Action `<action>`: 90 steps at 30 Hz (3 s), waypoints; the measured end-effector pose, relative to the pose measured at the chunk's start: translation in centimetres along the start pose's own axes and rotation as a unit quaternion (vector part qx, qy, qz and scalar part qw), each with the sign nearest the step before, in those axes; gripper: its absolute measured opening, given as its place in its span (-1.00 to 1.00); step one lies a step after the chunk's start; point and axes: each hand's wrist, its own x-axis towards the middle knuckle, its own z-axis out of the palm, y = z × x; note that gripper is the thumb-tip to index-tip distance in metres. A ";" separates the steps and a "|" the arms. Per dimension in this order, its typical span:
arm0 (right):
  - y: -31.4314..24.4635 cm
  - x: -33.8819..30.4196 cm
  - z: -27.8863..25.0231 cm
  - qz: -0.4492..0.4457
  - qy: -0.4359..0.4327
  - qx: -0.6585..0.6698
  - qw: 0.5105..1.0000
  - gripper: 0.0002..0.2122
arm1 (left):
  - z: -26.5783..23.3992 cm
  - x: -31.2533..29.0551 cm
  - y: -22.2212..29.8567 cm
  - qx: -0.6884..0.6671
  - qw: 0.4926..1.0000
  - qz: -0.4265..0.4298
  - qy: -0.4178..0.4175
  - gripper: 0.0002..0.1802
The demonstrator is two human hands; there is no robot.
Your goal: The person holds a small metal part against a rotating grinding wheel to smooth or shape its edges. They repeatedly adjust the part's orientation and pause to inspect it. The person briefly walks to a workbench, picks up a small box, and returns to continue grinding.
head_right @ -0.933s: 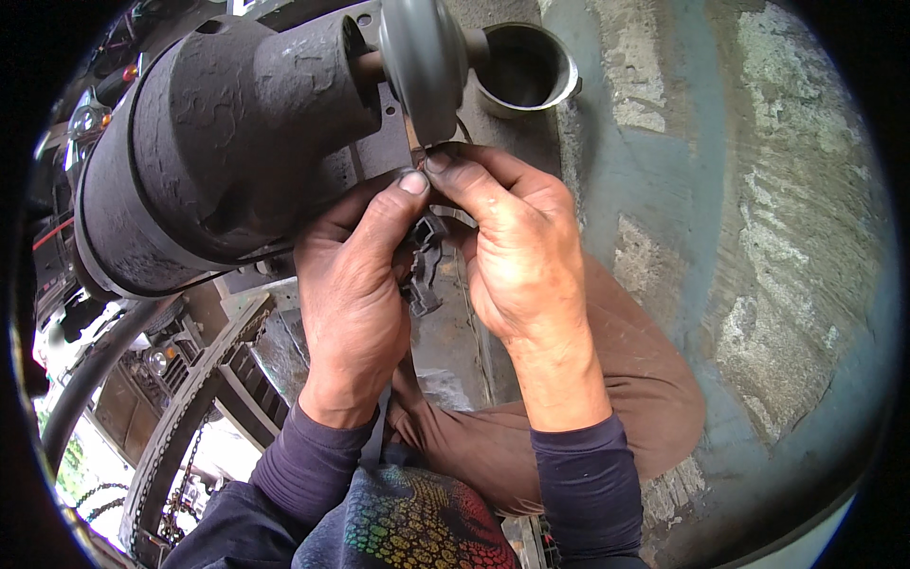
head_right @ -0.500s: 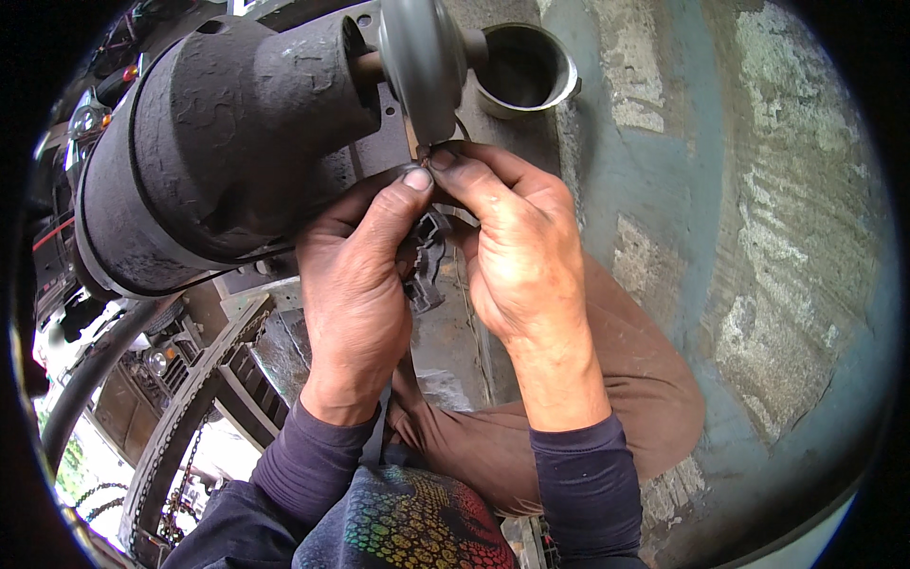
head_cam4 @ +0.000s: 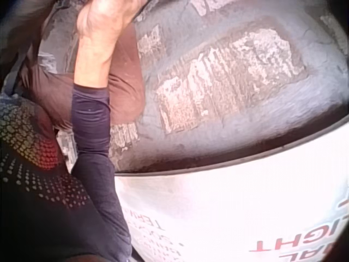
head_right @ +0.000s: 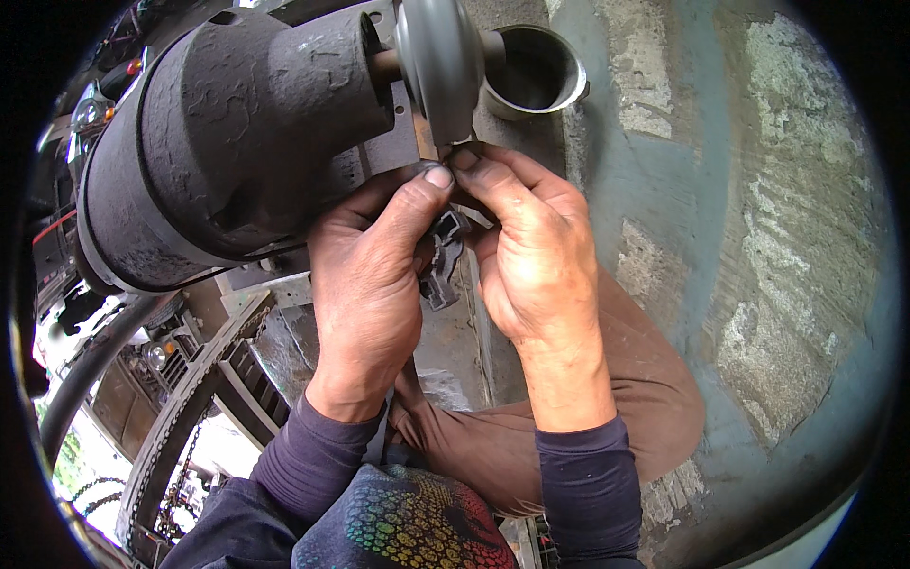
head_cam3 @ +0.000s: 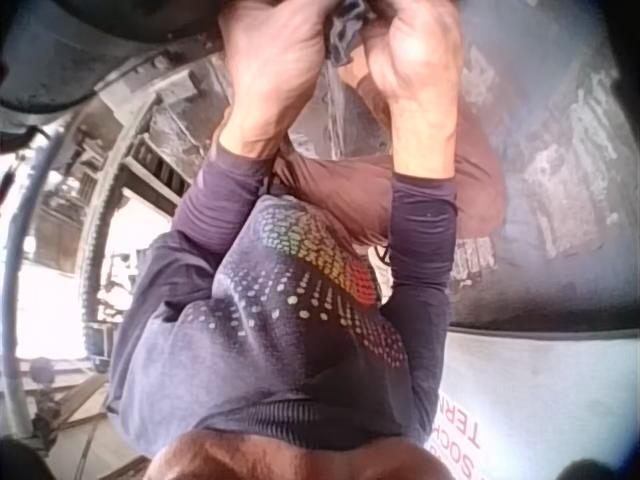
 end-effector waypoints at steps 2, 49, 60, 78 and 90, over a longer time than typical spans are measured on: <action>0.0 0.0 0.0 0.001 -0.002 -0.007 1.000 -0.77 | 0.0 0.0 0.0 0.008 1.000 0.007 0.003 -0.72; 2.8 -9.0 3.6 -0.214 0.036 -0.264 0.940 -0.84 | -7.4 -4.3 3.3 0.082 0.983 -0.008 -0.167 -0.70; 1.6 -10.0 4.1 -0.263 0.065 -0.378 0.885 -0.94 | -7.8 -4.5 2.4 0.109 0.986 0.011 -0.122 -0.64; 1.6 -11.1 4.2 -0.211 0.054 -0.414 0.884 -0.91 | -8.6 -4.8 4.3 0.148 0.967 0.037 -0.203 -0.66; 2.1 -10.9 4.8 -0.234 0.069 -0.383 0.891 -0.90 | -9.0 -4.7 4.1 0.127 0.965 0.019 -0.228 -0.63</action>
